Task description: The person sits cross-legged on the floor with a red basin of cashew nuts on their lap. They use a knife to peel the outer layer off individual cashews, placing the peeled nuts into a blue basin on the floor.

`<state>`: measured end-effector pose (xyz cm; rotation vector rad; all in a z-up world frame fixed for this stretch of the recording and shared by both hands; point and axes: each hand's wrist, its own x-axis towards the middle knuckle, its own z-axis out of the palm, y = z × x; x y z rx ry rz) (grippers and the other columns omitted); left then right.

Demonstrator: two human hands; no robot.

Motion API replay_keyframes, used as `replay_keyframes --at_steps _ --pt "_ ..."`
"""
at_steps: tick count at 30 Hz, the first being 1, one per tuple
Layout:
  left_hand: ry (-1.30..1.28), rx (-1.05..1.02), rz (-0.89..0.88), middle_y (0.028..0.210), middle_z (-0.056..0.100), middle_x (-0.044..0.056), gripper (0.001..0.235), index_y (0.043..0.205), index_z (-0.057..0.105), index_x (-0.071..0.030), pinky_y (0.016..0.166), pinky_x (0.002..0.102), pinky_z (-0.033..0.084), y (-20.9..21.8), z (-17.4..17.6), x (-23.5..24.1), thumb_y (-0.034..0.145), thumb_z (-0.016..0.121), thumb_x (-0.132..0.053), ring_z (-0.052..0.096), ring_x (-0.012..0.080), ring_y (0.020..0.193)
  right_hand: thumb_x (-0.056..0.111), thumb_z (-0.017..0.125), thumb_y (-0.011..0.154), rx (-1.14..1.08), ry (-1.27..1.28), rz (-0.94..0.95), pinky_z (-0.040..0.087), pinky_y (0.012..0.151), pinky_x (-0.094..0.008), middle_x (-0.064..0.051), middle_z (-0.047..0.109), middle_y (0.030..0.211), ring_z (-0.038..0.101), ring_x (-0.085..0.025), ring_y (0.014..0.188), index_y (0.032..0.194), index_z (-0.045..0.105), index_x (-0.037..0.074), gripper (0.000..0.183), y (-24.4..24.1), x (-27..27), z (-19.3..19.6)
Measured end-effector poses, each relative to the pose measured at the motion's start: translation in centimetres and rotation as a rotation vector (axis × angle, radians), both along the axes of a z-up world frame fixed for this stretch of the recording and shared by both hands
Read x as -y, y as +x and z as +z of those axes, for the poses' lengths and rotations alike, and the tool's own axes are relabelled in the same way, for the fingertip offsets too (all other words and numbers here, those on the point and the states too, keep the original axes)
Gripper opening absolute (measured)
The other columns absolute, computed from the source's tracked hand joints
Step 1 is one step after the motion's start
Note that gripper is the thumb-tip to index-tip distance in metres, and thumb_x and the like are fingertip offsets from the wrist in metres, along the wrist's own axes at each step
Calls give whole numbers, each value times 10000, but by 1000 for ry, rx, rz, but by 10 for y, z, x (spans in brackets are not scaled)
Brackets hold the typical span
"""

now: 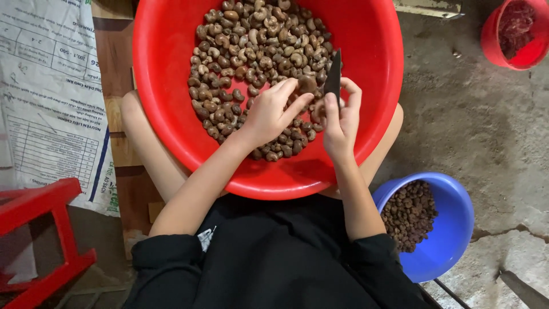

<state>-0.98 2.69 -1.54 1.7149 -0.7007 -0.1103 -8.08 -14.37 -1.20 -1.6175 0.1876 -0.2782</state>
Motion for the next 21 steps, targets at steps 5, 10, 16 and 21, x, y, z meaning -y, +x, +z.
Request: replay_keyframes --at_steps 5,10,16,21 --pt "239 230 63 865 655 152 387 1089 635 -22 579 427 586 2 -4 -3 1101 528 -394 718 332 798 166 577 1075 69 -791 -21 589 687 -464 -179 774 1021 747 -401 836 1380 498 162 315 -10 10 7" --pt "251 282 14 896 700 143 414 1082 668 -33 628 410 584 5 3 -12 1068 566 -435 733 337 829 193 693 1009 262 -1342 68 565 554 -357 -12 721 709 693 -231 545 1355 570 140 372 -11 39 -8" --pt "188 179 -41 898 699 126 408 1069 668 -83 628 436 581 2 13 -13 1047 556 -475 725 351 820 183 710 976 293 -1311 72 578 590 -348 19 715 692 692 -231 548 1305 613 164 343 -19 42 -11" --pt "168 147 -52 956 710 168 400 1078 662 -57 650 451 576 3 10 -16 1056 564 -445 720 395 850 104 688 993 246 -1165 46 575 595 -405 -46 728 714 715 -316 617 1283 593 118 306 -15 44 -5"
